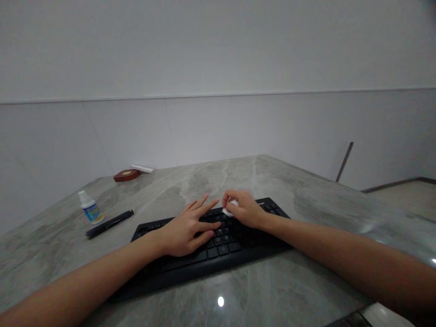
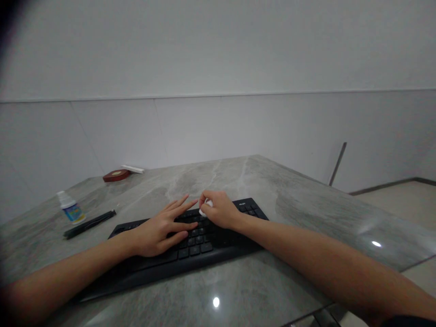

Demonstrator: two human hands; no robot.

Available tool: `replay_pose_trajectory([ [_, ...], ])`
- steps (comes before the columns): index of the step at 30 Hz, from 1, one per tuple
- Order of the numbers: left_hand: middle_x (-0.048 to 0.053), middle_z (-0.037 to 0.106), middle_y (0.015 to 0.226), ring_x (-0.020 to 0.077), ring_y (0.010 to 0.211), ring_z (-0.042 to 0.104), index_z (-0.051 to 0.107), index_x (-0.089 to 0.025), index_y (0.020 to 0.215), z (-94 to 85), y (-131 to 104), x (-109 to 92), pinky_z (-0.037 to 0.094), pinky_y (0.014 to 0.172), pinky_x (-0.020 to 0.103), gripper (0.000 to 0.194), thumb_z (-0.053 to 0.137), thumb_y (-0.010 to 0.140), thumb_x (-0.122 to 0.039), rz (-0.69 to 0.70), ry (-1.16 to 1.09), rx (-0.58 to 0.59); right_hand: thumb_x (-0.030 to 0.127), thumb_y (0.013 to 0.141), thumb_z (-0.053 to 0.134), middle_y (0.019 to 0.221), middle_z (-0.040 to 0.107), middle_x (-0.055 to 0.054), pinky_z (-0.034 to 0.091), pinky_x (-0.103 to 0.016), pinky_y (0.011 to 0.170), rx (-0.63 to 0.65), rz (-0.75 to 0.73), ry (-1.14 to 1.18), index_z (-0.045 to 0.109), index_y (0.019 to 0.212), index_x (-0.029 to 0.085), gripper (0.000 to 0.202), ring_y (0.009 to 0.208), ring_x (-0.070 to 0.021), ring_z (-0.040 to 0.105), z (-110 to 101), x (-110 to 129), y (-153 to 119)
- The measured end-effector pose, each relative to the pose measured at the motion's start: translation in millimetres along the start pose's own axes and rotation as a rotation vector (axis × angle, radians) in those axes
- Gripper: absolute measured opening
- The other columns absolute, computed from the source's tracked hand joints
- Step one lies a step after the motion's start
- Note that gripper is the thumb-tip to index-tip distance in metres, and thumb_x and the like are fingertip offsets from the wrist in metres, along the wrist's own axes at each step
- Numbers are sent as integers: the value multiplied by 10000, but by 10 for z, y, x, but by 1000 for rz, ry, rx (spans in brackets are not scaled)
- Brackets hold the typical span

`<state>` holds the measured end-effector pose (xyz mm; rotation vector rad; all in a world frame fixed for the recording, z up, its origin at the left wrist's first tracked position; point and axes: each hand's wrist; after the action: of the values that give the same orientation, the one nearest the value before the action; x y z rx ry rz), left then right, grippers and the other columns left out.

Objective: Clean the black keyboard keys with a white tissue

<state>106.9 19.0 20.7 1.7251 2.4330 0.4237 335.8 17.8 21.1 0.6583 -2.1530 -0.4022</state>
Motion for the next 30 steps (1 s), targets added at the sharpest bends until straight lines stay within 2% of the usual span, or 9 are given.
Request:
replay_pose_trajectory([
  [2, 136, 438, 1435, 362, 1381, 310, 711, -158, 1026, 30, -25, -18, 364, 1086, 539, 231, 506, 918, -165, 47, 53, -148, 182, 711, 488, 646, 617, -19, 378, -262, 618, 4, -34, -44, 604, 702, 155, 119, 620, -142, 529, 15, -21, 8],
  [4, 144, 610, 1196, 316, 1243, 475, 697, -115, 808, 46, -42, -42, 458, 1019, 463, 211, 505, 896, -122, 70, 86, -278, 172, 714, 491, 654, 621, -18, 375, -262, 627, 14, -45, -56, 603, 707, 157, 112, 625, -144, 534, 38, -32, 9],
  [7, 110, 660, 906, 254, 970, 574, 635, -116, 719, 43, -41, -82, 541, 833, 392, 213, 503, 885, -99, 86, 120, -346, 158, 708, 496, 605, 573, 9, 354, -245, 579, 45, -47, -47, 583, 726, 166, 90, 563, -127, 493, 67, -27, 0],
  [11, 92, 629, 771, 210, 787, 552, 584, -128, 674, 16, -17, -112, 517, 699, 350, 255, 467, 900, -109, 135, 166, -320, 145, 709, 503, 592, 507, 47, 336, -237, 556, 129, -145, -69, 509, 829, 186, 127, 530, -120, 446, 89, -3, -14],
  [15, 62, 561, 656, 179, 646, 487, 555, -149, 645, 2, -5, -103, 467, 623, 326, 304, 424, 920, -147, 118, 203, -267, 191, 734, 536, 668, 541, 31, 336, -252, 583, 162, -228, -179, 463, 902, 195, 183, 573, -136, 460, 120, 26, -27],
  [18, 68, 565, 689, 179, 657, 488, 573, -145, 701, -6, -5, -102, 462, 637, 319, 289, 394, 928, -158, 62, 171, -211, 191, 751, 532, 669, 568, 23, 332, -261, 585, 207, -219, -265, 471, 945, 197, 204, 566, -146, 469, 135, 48, -36],
  [22, 69, 572, 743, 183, 703, 525, 591, -144, 813, 10, -17, -89, 467, 675, 311, 254, 372, 939, -173, -2, 91, -124, 186, 773, 524, 741, 614, -6, 365, -273, 629, 205, -186, -302, 484, 964, 195, 194, 622, -163, 527, 131, 58, -36],
  [26, 49, 559, 747, 161, 660, 531, 560, -155, 803, 52, -23, -49, 450, 638, 277, 184, 414, 914, -178, -90, 12, -74, 206, 797, 527, 754, 617, -6, 370, -261, 609, 253, -232, -251, 481, 965, 194, 175, 591, -146, 516, 128, 58, -33],
  [30, 36, 569, 736, 156, 639, 541, 523, -163, 775, 68, -15, -31, 431, 613, 265, 162, 425, 903, -176, -171, -15, -43, 194, 808, 510, 734, 607, -5, 358, -257, 595, 204, -187, -275, 479, 968, 191, 163, 585, -143, 512, 130, 63, -31],
])
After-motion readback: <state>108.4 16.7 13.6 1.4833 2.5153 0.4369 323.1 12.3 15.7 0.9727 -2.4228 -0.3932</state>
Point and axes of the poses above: each hand's wrist, its own y-axis towards the middle knuckle, its own z-axis out of the palm, x = y × z
